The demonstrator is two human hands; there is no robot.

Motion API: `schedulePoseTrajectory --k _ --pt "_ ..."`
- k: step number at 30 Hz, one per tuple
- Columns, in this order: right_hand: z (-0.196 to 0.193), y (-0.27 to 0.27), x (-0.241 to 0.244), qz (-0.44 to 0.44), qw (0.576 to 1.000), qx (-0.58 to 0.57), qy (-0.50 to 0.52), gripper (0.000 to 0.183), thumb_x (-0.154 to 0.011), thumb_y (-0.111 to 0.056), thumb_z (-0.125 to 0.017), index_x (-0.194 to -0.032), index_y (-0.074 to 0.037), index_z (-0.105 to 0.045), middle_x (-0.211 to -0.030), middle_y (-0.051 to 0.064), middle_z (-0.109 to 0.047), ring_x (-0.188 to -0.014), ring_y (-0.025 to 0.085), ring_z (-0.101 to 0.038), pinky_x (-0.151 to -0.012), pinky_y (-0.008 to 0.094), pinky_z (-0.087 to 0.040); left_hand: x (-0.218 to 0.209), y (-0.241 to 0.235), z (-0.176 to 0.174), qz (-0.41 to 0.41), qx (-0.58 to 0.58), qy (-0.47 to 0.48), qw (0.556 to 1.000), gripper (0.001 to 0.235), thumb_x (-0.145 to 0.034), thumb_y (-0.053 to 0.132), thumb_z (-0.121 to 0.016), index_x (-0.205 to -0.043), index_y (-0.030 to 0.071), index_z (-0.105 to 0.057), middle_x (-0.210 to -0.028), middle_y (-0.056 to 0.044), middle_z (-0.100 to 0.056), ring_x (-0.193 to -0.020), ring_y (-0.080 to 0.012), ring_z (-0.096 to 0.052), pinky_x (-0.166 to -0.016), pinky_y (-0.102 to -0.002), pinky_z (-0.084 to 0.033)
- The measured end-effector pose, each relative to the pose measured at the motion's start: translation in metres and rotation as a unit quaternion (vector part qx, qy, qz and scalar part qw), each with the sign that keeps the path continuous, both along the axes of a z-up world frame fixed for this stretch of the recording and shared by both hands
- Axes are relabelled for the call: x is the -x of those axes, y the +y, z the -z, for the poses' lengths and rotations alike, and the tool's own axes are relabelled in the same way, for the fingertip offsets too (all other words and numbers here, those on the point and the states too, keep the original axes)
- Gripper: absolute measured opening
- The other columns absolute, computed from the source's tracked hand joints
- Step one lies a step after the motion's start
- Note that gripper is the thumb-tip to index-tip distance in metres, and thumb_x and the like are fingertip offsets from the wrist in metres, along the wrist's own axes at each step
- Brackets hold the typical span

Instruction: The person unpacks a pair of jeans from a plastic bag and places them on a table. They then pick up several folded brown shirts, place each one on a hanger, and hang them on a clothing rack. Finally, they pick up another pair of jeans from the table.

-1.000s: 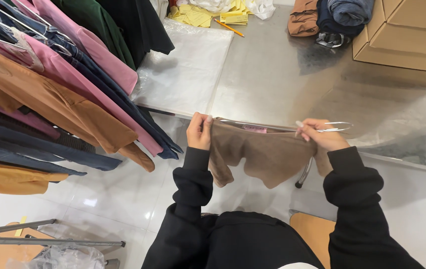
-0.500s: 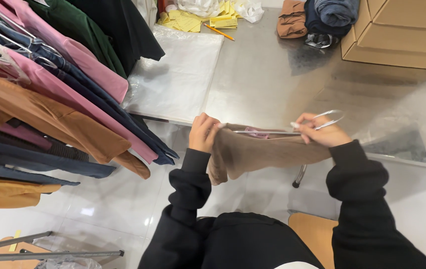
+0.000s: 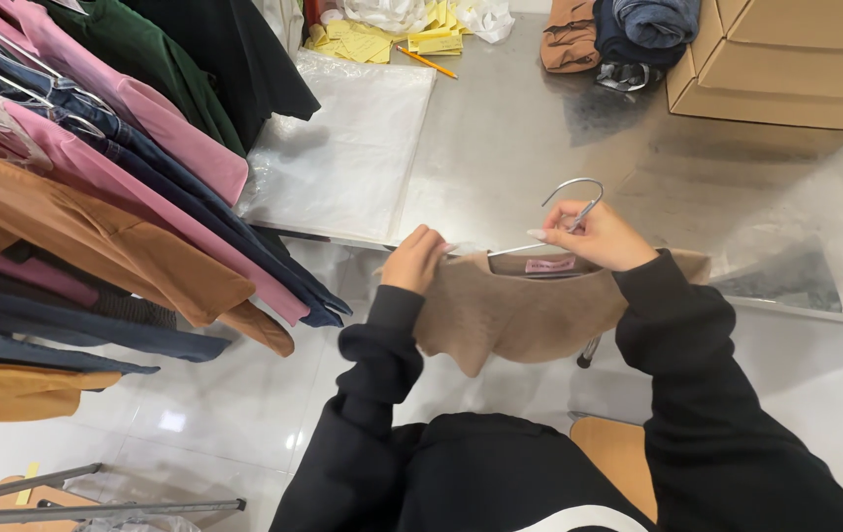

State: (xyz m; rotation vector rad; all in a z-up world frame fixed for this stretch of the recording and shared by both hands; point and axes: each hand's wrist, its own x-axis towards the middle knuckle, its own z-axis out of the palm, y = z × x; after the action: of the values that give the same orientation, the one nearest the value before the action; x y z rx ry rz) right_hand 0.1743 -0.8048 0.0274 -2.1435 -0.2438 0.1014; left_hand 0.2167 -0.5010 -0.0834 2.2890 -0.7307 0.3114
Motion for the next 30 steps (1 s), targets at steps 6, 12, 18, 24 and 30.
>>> schedulePoseTrajectory --k 6,12,18,24,30 --pt "0.000 0.008 0.009 -0.004 1.000 -0.014 -0.001 0.012 -0.090 -0.021 -0.077 -0.096 -0.012 -0.072 -0.059 -0.001 -0.062 -0.052 0.006 -0.044 -0.055 0.021 -0.037 0.019 -0.003 -0.020 0.046 -0.014 0.008 0.999 0.028 -0.095 0.042 -0.066 -0.098 0.015 -0.062 -0.086 -0.004 -0.056 -0.085 -0.0277 -0.066 -0.077 -0.039 -0.058" --pt "0.007 0.005 0.007 -0.033 0.999 0.010 -0.012 0.007 -0.093 -0.019 -0.072 -0.093 -0.012 -0.073 -0.062 -0.003 -0.063 -0.057 0.007 -0.048 -0.059 0.022 -0.043 0.011 0.015 -0.007 0.015 -0.014 -0.043 0.999 0.020 -0.096 0.035 -0.068 -0.095 0.016 -0.061 -0.082 0.000 -0.052 -0.083 -0.0230 -0.063 -0.075 -0.034 -0.057" --pt "-0.008 0.018 0.007 -0.059 0.997 0.056 0.006 0.011 -0.094 -0.018 -0.068 -0.088 -0.010 -0.072 -0.055 0.000 -0.057 -0.054 0.011 -0.048 -0.057 0.027 -0.044 0.012 0.035 -0.002 -0.051 -0.078 -0.089 0.992 0.021 -0.094 0.044 -0.067 -0.095 0.024 -0.062 -0.084 0.007 -0.049 -0.083 -0.0157 -0.057 -0.075 -0.030 -0.047" --pt "0.016 0.017 -0.014 -0.068 0.997 -0.038 0.007 0.006 -0.093 -0.014 -0.073 -0.097 -0.010 -0.073 -0.060 -0.005 -0.057 -0.062 0.006 -0.051 -0.065 0.023 -0.048 0.027 0.053 -0.008 -0.124 -0.128 -0.120 0.977 0.037 -0.086 0.060 -0.070 -0.090 0.024 -0.063 -0.088 0.008 -0.049 -0.087 -0.0155 -0.053 -0.081 -0.035 -0.038" --pt "0.007 0.033 -0.027 -0.184 0.977 -0.100 0.049 0.015 -0.094 -0.018 -0.071 -0.105 -0.008 -0.070 -0.079 -0.002 -0.065 -0.072 0.007 -0.051 -0.067 0.024 -0.046 0.028 0.062 0.005 -0.100 -0.026 -0.089 0.991 0.022 -0.092 0.038 -0.070 -0.086 0.021 -0.058 -0.083 0.005 -0.045 -0.082 -0.0196 -0.056 -0.073 -0.033 -0.041"
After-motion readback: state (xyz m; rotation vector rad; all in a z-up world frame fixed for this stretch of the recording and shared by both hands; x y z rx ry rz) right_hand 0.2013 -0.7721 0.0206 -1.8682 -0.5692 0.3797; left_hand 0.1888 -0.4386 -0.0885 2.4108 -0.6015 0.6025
